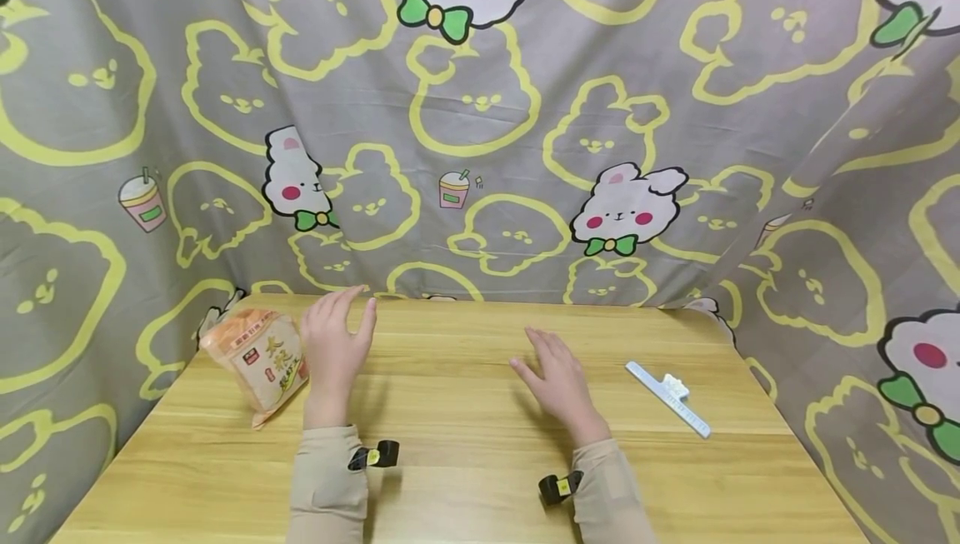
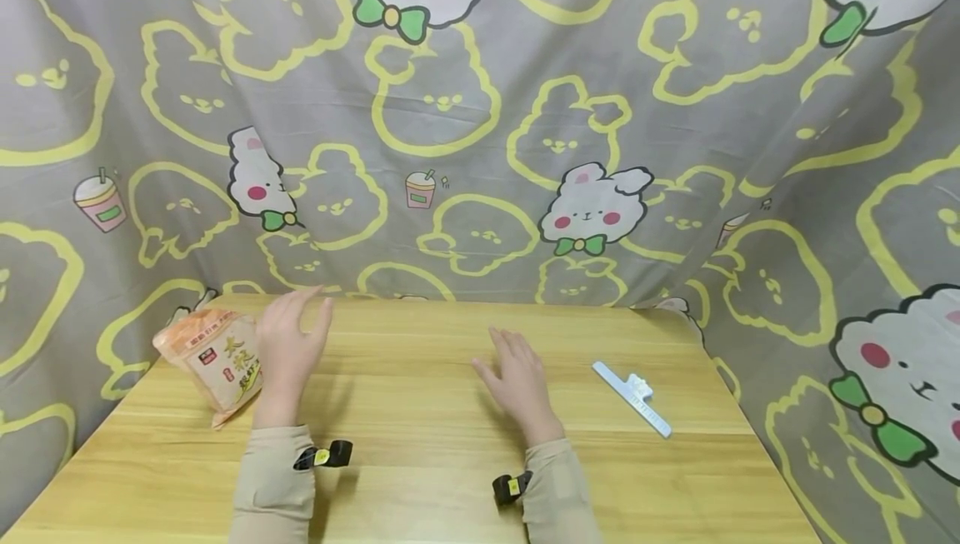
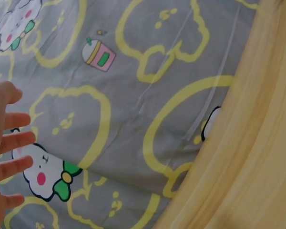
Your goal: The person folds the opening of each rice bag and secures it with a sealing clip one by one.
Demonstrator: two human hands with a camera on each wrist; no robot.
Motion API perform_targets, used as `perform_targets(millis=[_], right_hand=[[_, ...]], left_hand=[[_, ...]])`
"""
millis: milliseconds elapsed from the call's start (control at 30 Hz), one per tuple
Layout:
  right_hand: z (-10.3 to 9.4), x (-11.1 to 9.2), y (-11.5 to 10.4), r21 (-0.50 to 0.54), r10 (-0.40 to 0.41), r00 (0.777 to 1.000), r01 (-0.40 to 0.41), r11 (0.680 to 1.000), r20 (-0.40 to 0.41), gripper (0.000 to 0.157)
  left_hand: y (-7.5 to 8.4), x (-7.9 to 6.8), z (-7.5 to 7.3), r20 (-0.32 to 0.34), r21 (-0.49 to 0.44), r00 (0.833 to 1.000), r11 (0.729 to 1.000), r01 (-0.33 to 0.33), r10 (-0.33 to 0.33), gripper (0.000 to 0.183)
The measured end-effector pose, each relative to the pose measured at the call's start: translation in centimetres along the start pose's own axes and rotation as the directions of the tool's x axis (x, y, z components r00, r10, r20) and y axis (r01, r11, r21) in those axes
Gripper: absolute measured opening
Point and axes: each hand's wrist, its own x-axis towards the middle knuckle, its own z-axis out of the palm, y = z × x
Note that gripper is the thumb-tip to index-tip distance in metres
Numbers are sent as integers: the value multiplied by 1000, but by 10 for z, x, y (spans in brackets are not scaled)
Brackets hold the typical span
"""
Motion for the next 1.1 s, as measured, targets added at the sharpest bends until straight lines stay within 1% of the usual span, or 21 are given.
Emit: perform_targets(millis=[200, 367, 500, 633, 733, 833, 933, 1000, 1100], right_hand=[[4, 0, -11, -11, -46, 999, 46, 999, 0, 65], [5, 0, -17, 2, -42, 999, 42, 999, 25, 65], [5, -1, -19, 15, -23, 999, 23, 1000, 45, 65], [7, -1, -19, 16, -32, 999, 32, 999, 41, 64], [8, -1, -20, 0, -53, 998, 53, 999, 32, 63], [10, -1, -23, -3, -77, 997, 77, 997, 29, 62], [12, -1, -27, -4, -99, 994, 99, 995, 36, 62], [14, -2, -30, -2, -111, 993, 111, 994, 43, 62], [17, -3, -33, -5, -129, 990, 129, 992, 54, 63]], left_hand=[[-6, 3, -7, -116, -41, 993, 999, -2, -3, 24], [-12, 5, -16, -218, -71, 976, 997, 15, -31, 21], [-16, 6, -25, -266, -75, 962, 996, 46, -64, 21], [-23, 7, -35, -297, -54, 950, 995, 83, -96, 22], [-28, 7, -41, -336, -33, 933, 992, 125, -129, 24], [-33, 7, -46, -386, -37, 909, 987, 154, -157, 24], [-37, 7, -49, -429, -51, 886, 984, 168, -174, 22], [-40, 7, -51, -450, -54, 875, 983, 173, -179, 21], [-44, 5, -53, -465, -53, 862, 978, 203, -204, 21]])
